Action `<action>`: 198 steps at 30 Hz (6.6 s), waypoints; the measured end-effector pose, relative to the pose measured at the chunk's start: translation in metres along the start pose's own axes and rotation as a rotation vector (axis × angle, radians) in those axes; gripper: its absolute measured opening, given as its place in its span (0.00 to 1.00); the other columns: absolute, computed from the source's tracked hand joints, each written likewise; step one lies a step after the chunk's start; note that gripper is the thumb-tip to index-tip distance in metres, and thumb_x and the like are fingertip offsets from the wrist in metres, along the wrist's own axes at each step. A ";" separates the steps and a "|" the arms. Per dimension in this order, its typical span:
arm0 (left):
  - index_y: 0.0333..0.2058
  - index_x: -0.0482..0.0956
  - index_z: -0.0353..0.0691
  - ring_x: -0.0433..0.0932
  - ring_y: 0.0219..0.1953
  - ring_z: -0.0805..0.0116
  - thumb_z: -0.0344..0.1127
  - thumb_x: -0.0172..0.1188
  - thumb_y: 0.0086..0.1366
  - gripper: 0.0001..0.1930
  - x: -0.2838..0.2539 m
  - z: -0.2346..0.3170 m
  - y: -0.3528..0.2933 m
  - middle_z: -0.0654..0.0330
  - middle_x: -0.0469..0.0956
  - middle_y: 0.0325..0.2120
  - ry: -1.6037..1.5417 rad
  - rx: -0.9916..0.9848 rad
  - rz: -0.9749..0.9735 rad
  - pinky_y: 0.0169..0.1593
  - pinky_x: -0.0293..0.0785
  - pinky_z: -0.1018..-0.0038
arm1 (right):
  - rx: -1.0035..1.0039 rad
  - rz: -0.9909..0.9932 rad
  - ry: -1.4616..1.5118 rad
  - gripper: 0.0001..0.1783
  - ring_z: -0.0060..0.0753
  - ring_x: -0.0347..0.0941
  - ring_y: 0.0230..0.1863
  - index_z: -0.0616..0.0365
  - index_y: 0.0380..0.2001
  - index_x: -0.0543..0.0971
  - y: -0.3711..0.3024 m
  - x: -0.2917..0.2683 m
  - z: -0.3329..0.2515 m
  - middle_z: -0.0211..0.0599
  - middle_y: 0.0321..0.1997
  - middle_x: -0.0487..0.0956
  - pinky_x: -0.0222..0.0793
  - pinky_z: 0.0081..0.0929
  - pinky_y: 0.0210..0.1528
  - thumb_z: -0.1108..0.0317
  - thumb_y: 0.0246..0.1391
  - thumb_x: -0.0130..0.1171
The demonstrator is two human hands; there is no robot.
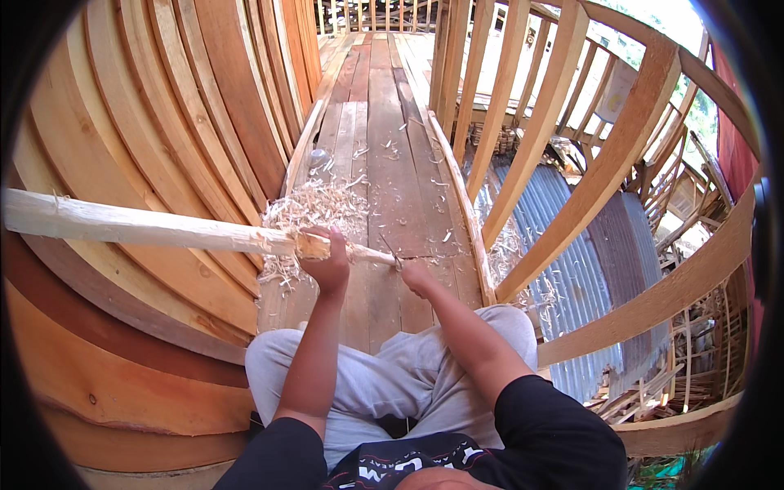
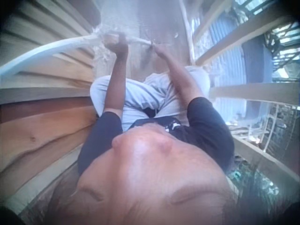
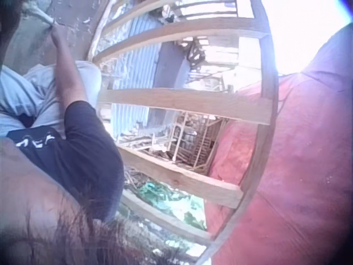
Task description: The person sits on a wooden floor and uses a knife to carve a long, light-colored wooden stick. They hold the stick with their left hand and shave off thin layers of wood with their right hand, creating wood shavings that accumulate on the floor.
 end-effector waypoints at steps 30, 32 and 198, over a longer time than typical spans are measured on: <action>0.36 0.65 0.38 0.74 0.25 0.71 0.17 0.57 0.55 0.13 -0.023 -0.009 0.005 0.59 0.72 0.26 -0.060 -0.080 0.163 0.31 0.76 0.72 | 0.004 0.096 0.214 0.31 0.68 0.73 0.48 0.74 0.41 0.77 -0.026 -0.011 -0.063 0.68 0.44 0.77 0.66 0.53 0.54 0.55 0.62 0.32; 0.35 0.65 0.38 0.74 0.25 0.71 0.18 0.57 0.56 0.12 -0.024 -0.008 0.005 0.59 0.72 0.24 -0.024 -0.073 0.128 0.31 0.75 0.72 | -0.053 0.092 0.212 0.31 0.68 0.73 0.47 0.75 0.42 0.76 -0.020 -0.006 -0.057 0.68 0.44 0.77 0.67 0.53 0.53 0.55 0.62 0.33; 0.29 0.69 0.35 0.74 0.24 0.70 0.23 0.58 0.55 0.06 -0.029 -0.014 0.038 0.57 0.74 0.23 0.171 -0.144 0.386 0.34 0.72 0.74 | -0.011 -0.147 0.136 0.30 0.65 0.75 0.46 0.71 0.34 0.80 -0.050 -0.052 -0.118 0.67 0.41 0.77 0.68 0.51 0.52 0.55 0.61 0.34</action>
Point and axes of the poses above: each hand's wrist, its own y-axis towards the middle knuckle, its own x-axis out of the palm, z = x × y, the point moved 4 cm from there along y, towards the middle knuckle
